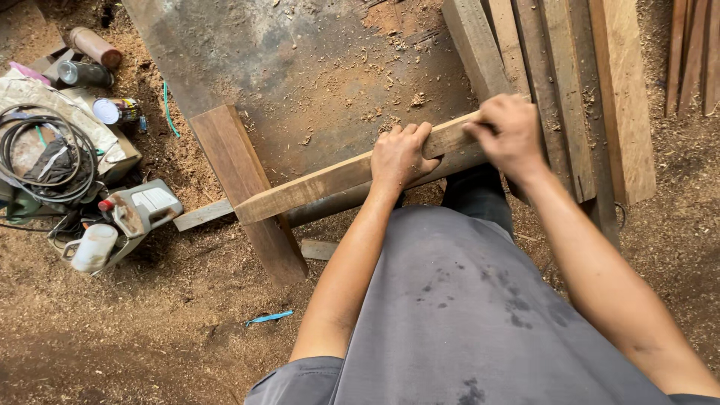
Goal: The person sands a rectangular wooden plank resting on a workbench using a sanding block held in the right hand. They repeatedly rub the block along the plank's length and edges to smooth the surface.
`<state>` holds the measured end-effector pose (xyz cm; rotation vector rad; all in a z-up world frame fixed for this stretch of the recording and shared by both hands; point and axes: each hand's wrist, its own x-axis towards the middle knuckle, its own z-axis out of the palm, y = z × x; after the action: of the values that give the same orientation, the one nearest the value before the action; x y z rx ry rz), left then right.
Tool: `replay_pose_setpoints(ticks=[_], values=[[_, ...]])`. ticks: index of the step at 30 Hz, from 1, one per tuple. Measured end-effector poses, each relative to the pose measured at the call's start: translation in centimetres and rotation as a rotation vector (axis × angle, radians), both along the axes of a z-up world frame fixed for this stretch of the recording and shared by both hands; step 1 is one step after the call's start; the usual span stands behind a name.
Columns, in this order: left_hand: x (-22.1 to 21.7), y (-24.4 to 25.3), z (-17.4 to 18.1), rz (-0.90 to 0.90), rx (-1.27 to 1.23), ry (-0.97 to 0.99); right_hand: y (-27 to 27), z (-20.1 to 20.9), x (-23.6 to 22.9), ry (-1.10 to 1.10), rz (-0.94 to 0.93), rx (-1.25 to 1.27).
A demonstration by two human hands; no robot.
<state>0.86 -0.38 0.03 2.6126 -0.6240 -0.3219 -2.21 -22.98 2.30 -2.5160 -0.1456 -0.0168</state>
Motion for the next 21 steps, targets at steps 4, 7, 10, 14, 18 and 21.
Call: replay_pose_setpoints(ticks=[4,7,10,14,18,21], values=[[0.1,0.1,0.2,0.003,0.020,0.019,-2.5,0.8,-0.8,0.021,-0.175,0.009],[0.0,-0.2,-0.1,-0.004,0.012,0.023,-1.5,-0.7,0.1,-0.002,-0.277,0.035],[-0.5,0.3,-0.2,0.010,-0.022,-0.036,-0.3,-0.9,0.2,-0.045,-0.329,0.076],[0.1,-0.2,0.3,0.000,-0.035,-0.031,2.0,-0.4,-2.3,-0.060,-0.324,0.103],[-0.1,-0.1,0.4,-0.001,-0.012,-0.033,0.4,-1.4,-1.5,-0.066,-0.332,0.086],[0.2,0.1,0.2,-0.021,0.006,-0.014,-1.5,-2.4,0.6,-0.079,-0.478,0.120]])
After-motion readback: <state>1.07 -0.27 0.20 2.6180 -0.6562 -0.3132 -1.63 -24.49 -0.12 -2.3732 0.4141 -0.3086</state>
